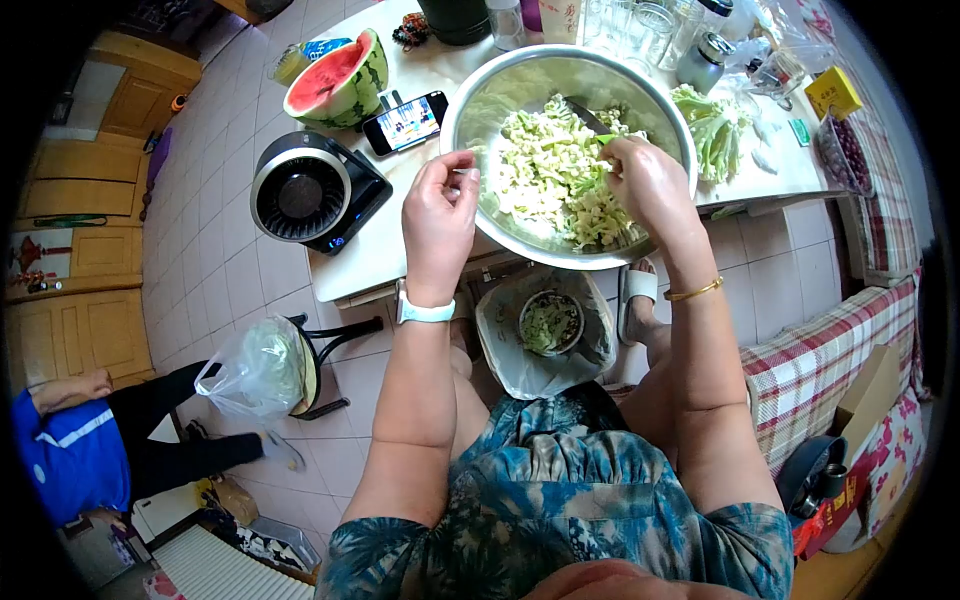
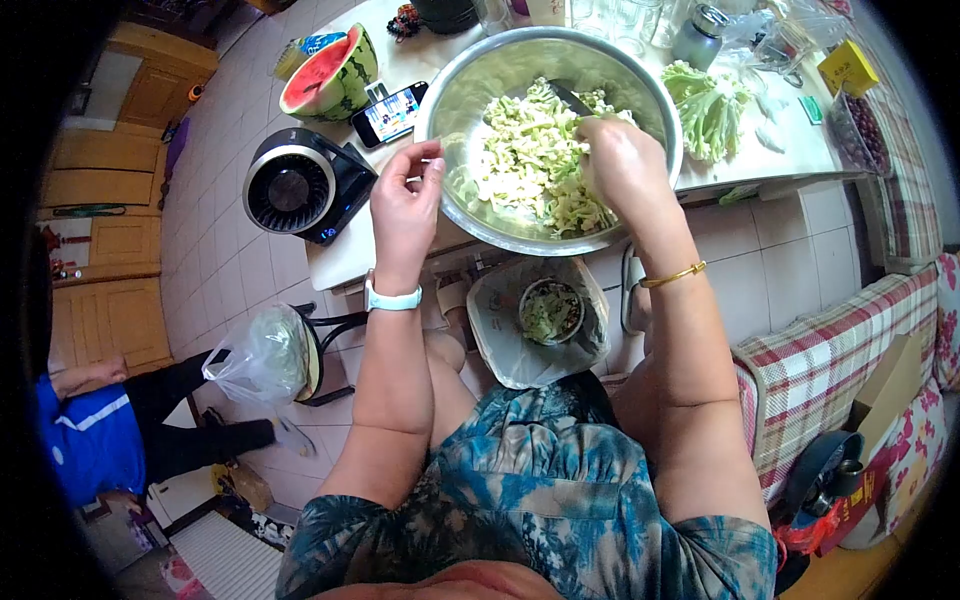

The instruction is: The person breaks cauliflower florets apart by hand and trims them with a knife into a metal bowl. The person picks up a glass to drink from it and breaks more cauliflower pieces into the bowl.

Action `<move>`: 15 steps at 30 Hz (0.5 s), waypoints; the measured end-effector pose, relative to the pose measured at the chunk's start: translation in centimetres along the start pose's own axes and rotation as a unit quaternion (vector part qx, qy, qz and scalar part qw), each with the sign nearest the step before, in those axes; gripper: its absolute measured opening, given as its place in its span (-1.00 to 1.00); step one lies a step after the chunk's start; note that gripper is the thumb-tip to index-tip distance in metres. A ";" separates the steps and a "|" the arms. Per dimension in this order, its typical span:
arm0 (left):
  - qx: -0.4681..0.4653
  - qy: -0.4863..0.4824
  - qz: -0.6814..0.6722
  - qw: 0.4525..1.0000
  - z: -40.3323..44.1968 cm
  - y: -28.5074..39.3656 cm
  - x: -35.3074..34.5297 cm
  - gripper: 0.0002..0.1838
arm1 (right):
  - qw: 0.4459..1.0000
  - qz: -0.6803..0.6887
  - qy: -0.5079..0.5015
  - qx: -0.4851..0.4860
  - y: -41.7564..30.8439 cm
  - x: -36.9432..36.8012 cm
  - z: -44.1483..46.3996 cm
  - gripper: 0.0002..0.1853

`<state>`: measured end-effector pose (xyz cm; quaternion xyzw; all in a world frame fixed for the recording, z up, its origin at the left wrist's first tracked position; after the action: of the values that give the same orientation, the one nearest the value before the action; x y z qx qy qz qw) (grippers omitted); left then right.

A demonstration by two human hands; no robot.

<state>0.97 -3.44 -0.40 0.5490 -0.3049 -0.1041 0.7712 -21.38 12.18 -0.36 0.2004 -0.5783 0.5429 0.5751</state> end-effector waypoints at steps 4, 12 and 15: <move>-0.042 0.002 0.142 0.989 0.1 0.5 -0.1 -0.81 | 0.989 0.069 -0.126 0.024 -1.9 -1.0 0.3 -0.83; -0.018 -0.010 0.133 0.991 0.4 0.9 0.2 -0.80 | 0.964 0.184 -0.187 0.026 -2.8 -0.7 1.0 -0.84; -0.008 -0.005 0.123 0.992 0.7 0.9 0.1 -0.80 | 0.957 0.091 -0.250 0.112 -5.2 -2.1 1.6 -0.85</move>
<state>0.49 -3.67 0.56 0.5006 -0.3730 -0.0135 0.7811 -17.15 8.27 0.28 0.3395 -0.6552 0.5863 0.3342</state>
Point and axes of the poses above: each hand's wrist, its own z-axis towards the middle knuckle, its own x-axis out of the back of the hand, y = z × x, the point moved 1 cm from there along z, towards the middle knuckle, and after that the axes turned 3 degrees about -y, right-handed, at the moved point
